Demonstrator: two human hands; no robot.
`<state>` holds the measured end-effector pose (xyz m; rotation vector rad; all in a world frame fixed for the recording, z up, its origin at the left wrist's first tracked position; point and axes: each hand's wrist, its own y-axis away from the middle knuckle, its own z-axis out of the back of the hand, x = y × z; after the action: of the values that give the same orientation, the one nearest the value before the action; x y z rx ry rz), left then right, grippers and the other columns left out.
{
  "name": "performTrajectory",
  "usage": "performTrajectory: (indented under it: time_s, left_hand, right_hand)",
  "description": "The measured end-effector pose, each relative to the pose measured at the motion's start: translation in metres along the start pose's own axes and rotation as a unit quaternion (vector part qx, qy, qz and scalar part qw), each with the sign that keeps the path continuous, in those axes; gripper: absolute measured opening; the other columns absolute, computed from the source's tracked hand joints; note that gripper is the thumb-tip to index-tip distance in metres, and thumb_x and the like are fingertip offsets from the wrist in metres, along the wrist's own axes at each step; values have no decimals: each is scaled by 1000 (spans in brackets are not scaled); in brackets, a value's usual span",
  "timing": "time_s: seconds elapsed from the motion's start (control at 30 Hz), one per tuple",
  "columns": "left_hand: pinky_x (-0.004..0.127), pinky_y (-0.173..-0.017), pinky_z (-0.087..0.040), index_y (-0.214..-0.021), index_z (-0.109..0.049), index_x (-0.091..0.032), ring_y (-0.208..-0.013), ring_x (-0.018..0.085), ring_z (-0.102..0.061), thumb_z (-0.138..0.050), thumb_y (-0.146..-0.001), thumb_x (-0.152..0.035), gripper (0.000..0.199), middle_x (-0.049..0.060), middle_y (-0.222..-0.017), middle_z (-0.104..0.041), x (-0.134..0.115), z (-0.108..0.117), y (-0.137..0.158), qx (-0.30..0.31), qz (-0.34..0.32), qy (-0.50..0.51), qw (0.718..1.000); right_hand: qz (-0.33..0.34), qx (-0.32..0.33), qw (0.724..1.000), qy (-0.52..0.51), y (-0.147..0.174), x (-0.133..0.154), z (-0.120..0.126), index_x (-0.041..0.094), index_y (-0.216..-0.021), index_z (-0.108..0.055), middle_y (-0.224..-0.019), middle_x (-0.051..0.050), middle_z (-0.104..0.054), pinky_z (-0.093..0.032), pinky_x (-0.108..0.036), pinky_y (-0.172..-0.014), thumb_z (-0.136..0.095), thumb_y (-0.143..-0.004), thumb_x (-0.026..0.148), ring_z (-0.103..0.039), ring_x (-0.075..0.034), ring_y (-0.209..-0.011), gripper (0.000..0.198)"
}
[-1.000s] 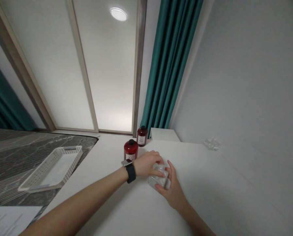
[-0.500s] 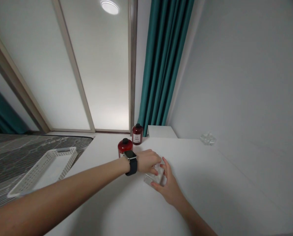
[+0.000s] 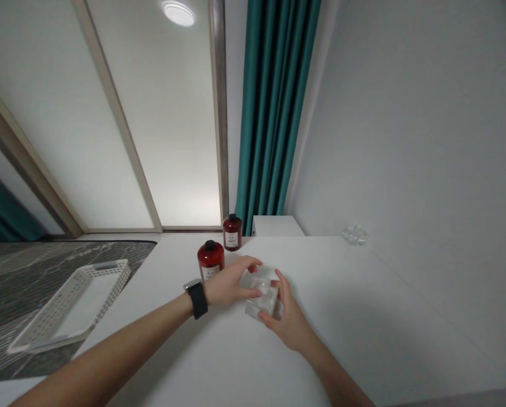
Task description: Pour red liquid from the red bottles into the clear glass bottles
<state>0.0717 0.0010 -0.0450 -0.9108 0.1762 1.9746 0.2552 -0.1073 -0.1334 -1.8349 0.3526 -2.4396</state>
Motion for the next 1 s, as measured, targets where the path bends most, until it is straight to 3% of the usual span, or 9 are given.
performTrajectory:
  time_s: [0.07, 0.23, 0.47, 0.63, 0.77, 0.93, 1.0]
  left_hand:
    - [40, -90, -50, -132, -48, -21, -114, 28, -57, -75, -78, -31, 61, 12, -131, -57, 5, -5, 15, -6, 18, 39, 999]
    - [44, -95, -48, -135, -46, -21, -122, 30, -53, -70, -81, -27, 59, 14, -138, -53, 18, -21, 30, 3, 17, 73, 997]
    - [43, -94, -48, -126, -50, -20, -112, 27, -58, -71, -81, -26, 50, 11, -124, -62, 18, -33, 21, -11, 16, 88, 996]
    - [37, -83, -49, -111, -51, -17, -96, 24, -60, -75, -75, -30, 45, 9, -108, -63, 11, -42, 16, -59, 72, 80, 992]
    - [33, -77, -49, -103, -52, -18, -84, 20, -60, -70, -79, -26, 31, 3, -93, -63, 12, -49, 15, -32, 57, 99, 993]
    - [41, -90, -50, -128, -46, -19, -108, 27, -59, -71, -75, -20, 58, 11, -122, -59, 18, -55, 5, -75, 44, 68, 994]
    - [43, -95, -49, -131, -46, -19, -113, 29, -57, -71, -75, -20, 61, 13, -128, -57, 21, -55, -1, -66, 39, 66, 995]
  right_hand:
    - [1, -21, 1000, 17, 1, -1, 0, 29, -151, -18, -133, -10, -49, -48, -46, -100, -72, -73, 21, -58, -26, -118, 95]
    - [7, -26, 999, 21, 0, -2, 5, 31, -151, -15, -135, -11, -49, -45, -50, -104, -71, -76, 20, -59, -25, -116, 94]
    - [34, -33, 999, 17, 0, -7, 10, 30, -148, -24, -146, -14, -43, -46, -49, -104, -63, -83, 22, -54, -26, -126, 76]
    - [39, -106, 993, 46, -7, -17, 21, 24, -140, -41, -119, -10, -56, -56, -42, -90, -62, -81, 27, -61, -25, -111, 63]
    - [23, -178, 982, 52, -13, -21, 33, 21, -127, -52, -99, -8, -62, -59, -38, -79, -58, -83, 31, -66, -22, -88, 45]
    - [14, -173, 985, 8, -12, -16, 36, 19, -121, -55, -95, -8, -68, -58, -35, -79, -54, -86, 34, -71, -21, -83, 38]
    - [8, -167, 986, 11, -11, -13, 34, 19, -118, -58, -98, -9, -70, -59, -35, -78, -55, -85, 34, -71, -22, -87, 36]
